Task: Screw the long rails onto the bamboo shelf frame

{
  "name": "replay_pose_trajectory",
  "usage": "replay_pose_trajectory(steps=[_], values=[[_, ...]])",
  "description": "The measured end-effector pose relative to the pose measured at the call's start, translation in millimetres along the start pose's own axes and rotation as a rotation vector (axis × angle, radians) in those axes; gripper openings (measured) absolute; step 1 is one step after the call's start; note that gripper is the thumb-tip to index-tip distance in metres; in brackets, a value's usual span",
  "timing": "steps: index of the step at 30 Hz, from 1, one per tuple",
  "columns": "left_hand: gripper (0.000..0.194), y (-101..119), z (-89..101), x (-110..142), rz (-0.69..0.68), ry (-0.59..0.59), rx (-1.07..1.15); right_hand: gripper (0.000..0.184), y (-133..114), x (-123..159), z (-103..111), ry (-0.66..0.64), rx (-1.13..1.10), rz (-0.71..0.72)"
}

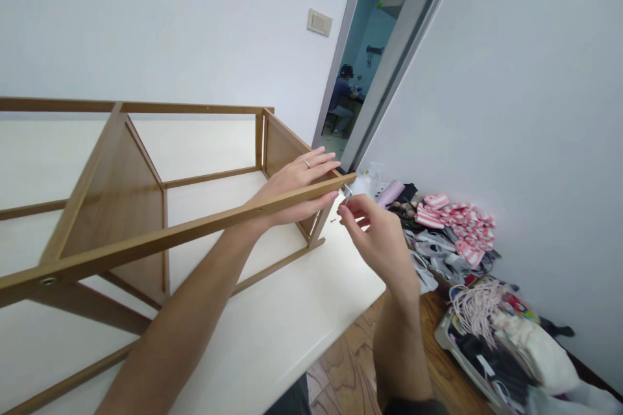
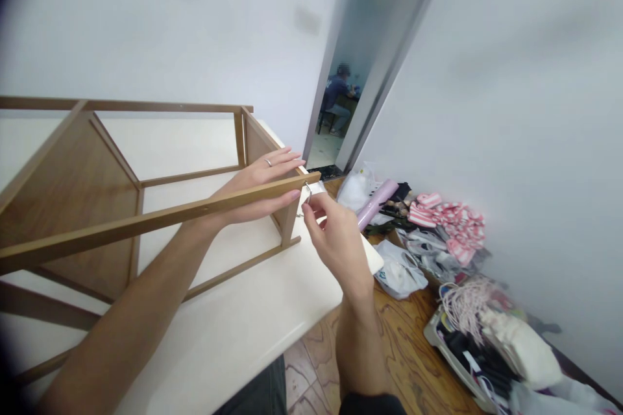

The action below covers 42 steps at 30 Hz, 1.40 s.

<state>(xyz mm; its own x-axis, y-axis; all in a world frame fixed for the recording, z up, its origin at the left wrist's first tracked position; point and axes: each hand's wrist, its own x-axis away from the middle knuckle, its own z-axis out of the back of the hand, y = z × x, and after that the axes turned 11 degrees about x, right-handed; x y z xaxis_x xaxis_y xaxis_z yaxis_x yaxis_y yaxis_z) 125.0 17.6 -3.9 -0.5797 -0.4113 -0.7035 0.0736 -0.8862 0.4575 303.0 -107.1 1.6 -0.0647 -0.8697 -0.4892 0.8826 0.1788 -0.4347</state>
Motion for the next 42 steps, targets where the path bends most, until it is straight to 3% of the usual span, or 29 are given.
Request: replay_pose_trajectory(steps=[3, 8, 12, 16, 20, 25, 35, 39, 42], values=[[0.05, 0, -0.9, 0, 0.005, 0.018, -0.002, 0.012, -4, 10, -16, 0.026, -0.175, -0.091], [0.05, 0, -0.5, 0, 0.011, -0.003, -0.001, 0.034, -11, 20, -35, 0.188, -0.343, -0.17], [0.05, -1, 0.8, 1, 0.012, -0.012, 0.03, 0.033, -9, 23, -45, 0.292, -0.399, -0.141], [0.048, -3, 1.4, 0, -0.001, -0.023, 0.041, 0.018, -7, 22, -49, 0.329, -0.324, -0.026], [0.046, -6, 1.1, -1, -0.036, 0.012, 0.057, 0.014, -8, 16, -49, 0.337, -0.283, 0.122], [0.047, -13, 1.5, -1, -0.073, 0.007, 0.09, 0.017, -6, 8, -47, 0.451, -0.085, 0.271], [0.051, -17, 0.8, 0, -0.121, -0.005, 0.074, 0.012, -20, -18, -17, 0.609, 0.248, 0.276], [0.051, -18, -0.8, 0, -0.134, 0.021, 0.074, 0.009, -19, -33, -7, 0.731, 0.223, 0.274], [0.052, -17, -0.6, -1, -0.118, 0.013, 0.073, 0.011, -10, -39, -4, 0.705, 0.071, 0.211]])
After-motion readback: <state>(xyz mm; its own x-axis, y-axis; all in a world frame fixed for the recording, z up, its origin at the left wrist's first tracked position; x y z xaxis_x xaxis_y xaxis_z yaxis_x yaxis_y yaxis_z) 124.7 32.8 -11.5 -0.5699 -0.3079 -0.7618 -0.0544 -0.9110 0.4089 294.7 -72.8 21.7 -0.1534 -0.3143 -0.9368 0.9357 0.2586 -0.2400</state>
